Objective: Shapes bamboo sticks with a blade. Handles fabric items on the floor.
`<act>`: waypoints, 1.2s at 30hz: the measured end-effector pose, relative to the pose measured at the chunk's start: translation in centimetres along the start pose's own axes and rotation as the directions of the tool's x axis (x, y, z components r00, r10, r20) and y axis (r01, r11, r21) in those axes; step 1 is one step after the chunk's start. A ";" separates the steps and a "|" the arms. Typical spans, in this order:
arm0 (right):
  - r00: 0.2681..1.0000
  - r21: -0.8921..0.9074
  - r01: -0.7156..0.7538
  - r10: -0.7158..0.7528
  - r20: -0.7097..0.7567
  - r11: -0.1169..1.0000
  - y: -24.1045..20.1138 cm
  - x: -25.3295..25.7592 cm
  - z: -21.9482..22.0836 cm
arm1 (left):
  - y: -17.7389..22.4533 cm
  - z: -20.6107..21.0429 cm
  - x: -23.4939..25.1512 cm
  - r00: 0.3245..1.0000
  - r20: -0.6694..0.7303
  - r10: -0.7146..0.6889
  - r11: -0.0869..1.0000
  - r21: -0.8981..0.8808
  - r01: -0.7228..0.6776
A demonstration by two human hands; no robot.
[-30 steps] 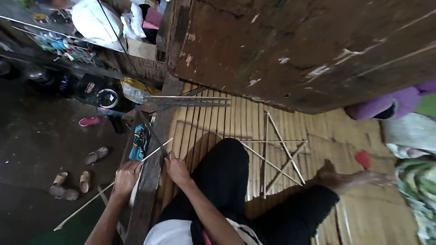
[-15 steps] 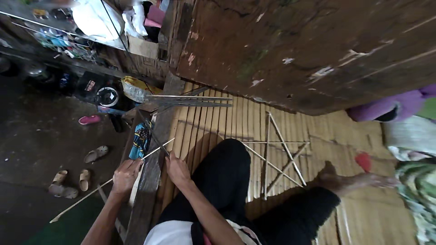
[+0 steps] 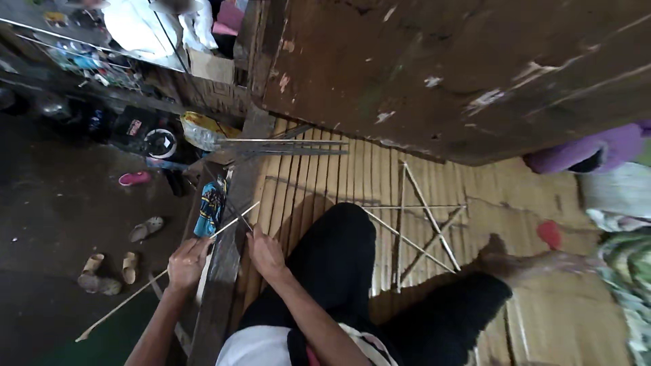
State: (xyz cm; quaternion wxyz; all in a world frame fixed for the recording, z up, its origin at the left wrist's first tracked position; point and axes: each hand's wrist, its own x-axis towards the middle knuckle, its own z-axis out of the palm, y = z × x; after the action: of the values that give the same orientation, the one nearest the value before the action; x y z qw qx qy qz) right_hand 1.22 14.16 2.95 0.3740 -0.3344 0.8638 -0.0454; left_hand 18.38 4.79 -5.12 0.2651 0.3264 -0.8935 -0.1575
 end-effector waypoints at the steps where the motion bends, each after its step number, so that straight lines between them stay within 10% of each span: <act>1: 1.000 0.006 0.011 -0.011 -0.028 1.000 0.1 -0.2 0.2 | 0.2 -0.2 0.0 1.000 -0.014 0.001 1.000 0.001 -0.001; 11: 0.996 -0.021 -0.033 0.034 0.077 0.999 0.5 1.2 0.6 | 0.1 0.1 -0.1 0.974 0.202 -0.106 0.993 -0.028 0.114; 20: 0.997 0.063 -0.019 0.014 0.081 0.998 0.9 1.4 0.7 | 3.2 -4.9 5.5 0.793 0.547 -0.270 0.963 0.172 0.209; 25: 0.990 0.315 0.094 -0.056 -0.128 0.945 1.9 0.9 0.7 | 2.8 -5.1 5.7 0.764 0.582 -0.280 0.960 0.147 0.240; 36: 0.862 0.618 -0.379 0.506 -0.036 0.689 2.8 3.2 0.0 | 2.3 -5.1 4.1 0.842 0.511 -0.173 0.982 0.020 0.190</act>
State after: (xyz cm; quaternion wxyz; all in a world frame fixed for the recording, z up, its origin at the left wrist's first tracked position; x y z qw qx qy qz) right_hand -1.93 14.39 0.09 0.3685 0.0250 0.8939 -0.2539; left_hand 17.51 3.17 1.55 0.0078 0.3518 -0.8943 -0.2764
